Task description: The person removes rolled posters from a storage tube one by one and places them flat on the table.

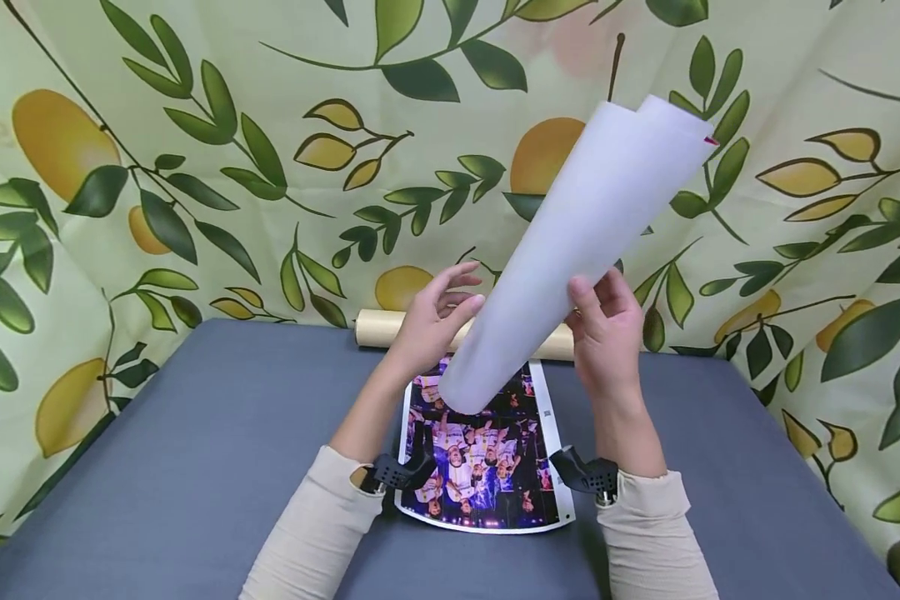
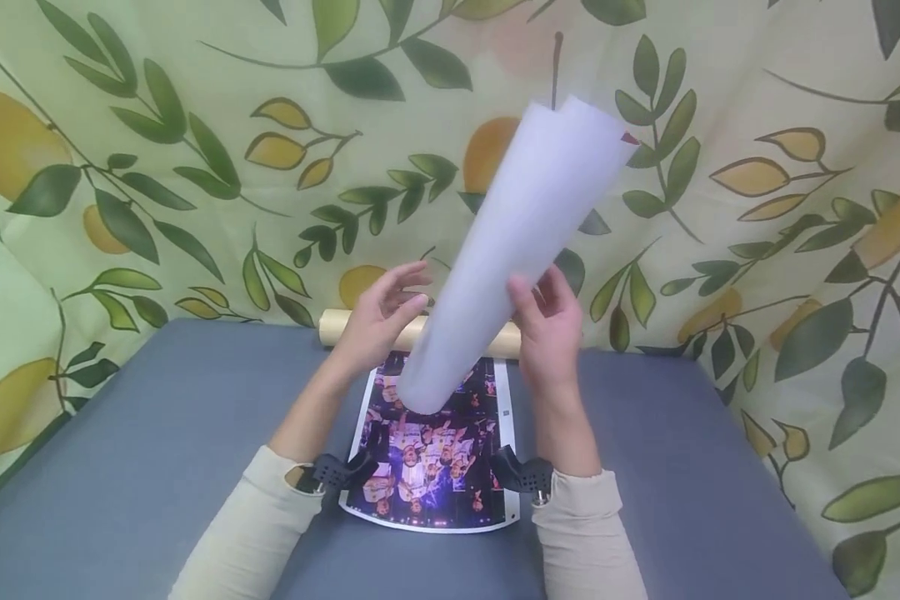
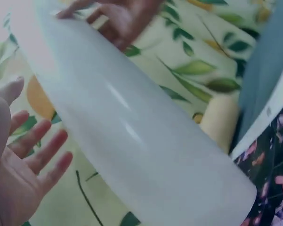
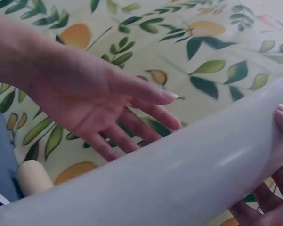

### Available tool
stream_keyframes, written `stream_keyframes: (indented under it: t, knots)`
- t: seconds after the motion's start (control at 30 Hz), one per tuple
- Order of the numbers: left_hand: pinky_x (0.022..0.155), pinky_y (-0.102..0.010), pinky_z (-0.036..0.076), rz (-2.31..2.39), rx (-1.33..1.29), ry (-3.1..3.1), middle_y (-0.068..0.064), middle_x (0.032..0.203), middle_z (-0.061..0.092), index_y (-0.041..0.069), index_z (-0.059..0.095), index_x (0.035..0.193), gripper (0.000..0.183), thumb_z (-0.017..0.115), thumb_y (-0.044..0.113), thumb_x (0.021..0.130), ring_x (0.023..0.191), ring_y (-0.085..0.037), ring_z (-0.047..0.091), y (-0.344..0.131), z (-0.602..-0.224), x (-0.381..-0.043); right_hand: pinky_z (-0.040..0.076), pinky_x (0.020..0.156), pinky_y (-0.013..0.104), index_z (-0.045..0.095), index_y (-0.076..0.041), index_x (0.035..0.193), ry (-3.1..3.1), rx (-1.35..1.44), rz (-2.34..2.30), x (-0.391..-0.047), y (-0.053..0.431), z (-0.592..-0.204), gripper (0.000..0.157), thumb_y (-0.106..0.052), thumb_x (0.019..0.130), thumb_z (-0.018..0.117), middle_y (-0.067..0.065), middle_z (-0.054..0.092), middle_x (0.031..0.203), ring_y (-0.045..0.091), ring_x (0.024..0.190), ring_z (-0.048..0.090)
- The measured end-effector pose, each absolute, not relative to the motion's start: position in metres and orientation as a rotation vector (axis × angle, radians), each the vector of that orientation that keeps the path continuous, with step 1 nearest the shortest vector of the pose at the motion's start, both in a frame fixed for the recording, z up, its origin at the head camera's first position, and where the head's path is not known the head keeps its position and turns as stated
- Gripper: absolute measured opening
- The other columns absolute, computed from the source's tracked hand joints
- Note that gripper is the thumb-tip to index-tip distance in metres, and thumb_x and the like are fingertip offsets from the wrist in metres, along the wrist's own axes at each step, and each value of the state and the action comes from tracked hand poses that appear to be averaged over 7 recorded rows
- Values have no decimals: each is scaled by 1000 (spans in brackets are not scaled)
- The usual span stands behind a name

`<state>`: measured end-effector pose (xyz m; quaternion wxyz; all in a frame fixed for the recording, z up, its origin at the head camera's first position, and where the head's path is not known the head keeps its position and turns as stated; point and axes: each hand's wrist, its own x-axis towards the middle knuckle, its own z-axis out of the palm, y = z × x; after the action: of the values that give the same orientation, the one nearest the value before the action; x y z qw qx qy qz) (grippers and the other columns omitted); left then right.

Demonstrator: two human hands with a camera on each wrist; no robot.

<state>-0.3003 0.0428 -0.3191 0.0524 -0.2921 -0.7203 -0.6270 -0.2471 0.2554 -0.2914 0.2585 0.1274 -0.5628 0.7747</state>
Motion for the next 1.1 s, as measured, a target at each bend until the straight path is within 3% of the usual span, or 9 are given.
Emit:
stream_keyframes:
  t: [0.13, 0.33, 0.5, 0.6, 0.83, 1.03, 1.1]
  knots:
    - [112, -46, 45, -1995, -952, -2151, -15, 143, 56, 12, 46, 150, 45, 51, 20, 107, 131, -30, 58, 43, -319, -304, 59, 88, 31, 56, -10, 140, -1508, 403, 2179, -252, 252, -296, 39, -5, 102, 57, 5, 62, 128, 21, 117, 62]
    - [108, -47, 49, -2121, -993, -2117, -22, 143, 56, 1, 46, 149, 43, 37, 19, 111, 125, -35, 61, 43, -323, -308, 60, 81, 30, 47, -12, 145, -1474, 451, 2346, -258, 242, -301, 43, -10, 103, 55, 3, 64, 123, 16, 106, 68]
    - [98, -39, 53, -2212, -1010, -2066, -22, 144, 54, 3, 41, 153, 45, 41, 16, 109, 120, -31, 59, 49, -323, -305, 60, 80, 28, 42, -11, 148, -1533, 360, 2384, -260, 238, -303, 43, -15, 106, 51, 3, 62, 125, 15, 105, 69]
    - [100, -39, 52, -2214, -1000, -2036, -21, 146, 53, 4, 40, 153, 47, 43, 15, 108, 122, -30, 58, 54, -324, -303, 60, 83, 27, 42, -12, 147, -1591, 284, 2333, -260, 237, -304, 43, -19, 105, 53, 3, 60, 129, 15, 109, 68]
    - [107, -49, 50, -2199, -933, -1958, -18, 150, 51, 6, 40, 155, 49, 48, 13, 107, 130, -33, 56, 62, -330, -296, 52, 90, 26, 60, -12, 123, -1618, 69, 2019, -259, 226, -308, 27, -19, 98, 67, -1, 65, 119, 14, 108, 64]
    - [90, -45, 60, -2059, -817, -1962, -17, 144, 58, 10, 42, 154, 51, 54, 17, 105, 113, -34, 67, 70, -335, -290, 56, 82, 21, 68, -9, 126, -1812, 58, 1470, -253, 217, -314, 40, -25, 90, 78, 3, 69, 124, 17, 105, 67]
    - [87, -44, 61, -2004, -788, -1966, -17, 141, 60, 10, 44, 153, 51, 56, 17, 104, 111, -34, 68, 72, -336, -287, 60, 80, 26, 68, -10, 129, -1837, 91, 1342, -251, 214, -315, 44, -26, 90, 78, 7, 69, 125, 20, 106, 70]
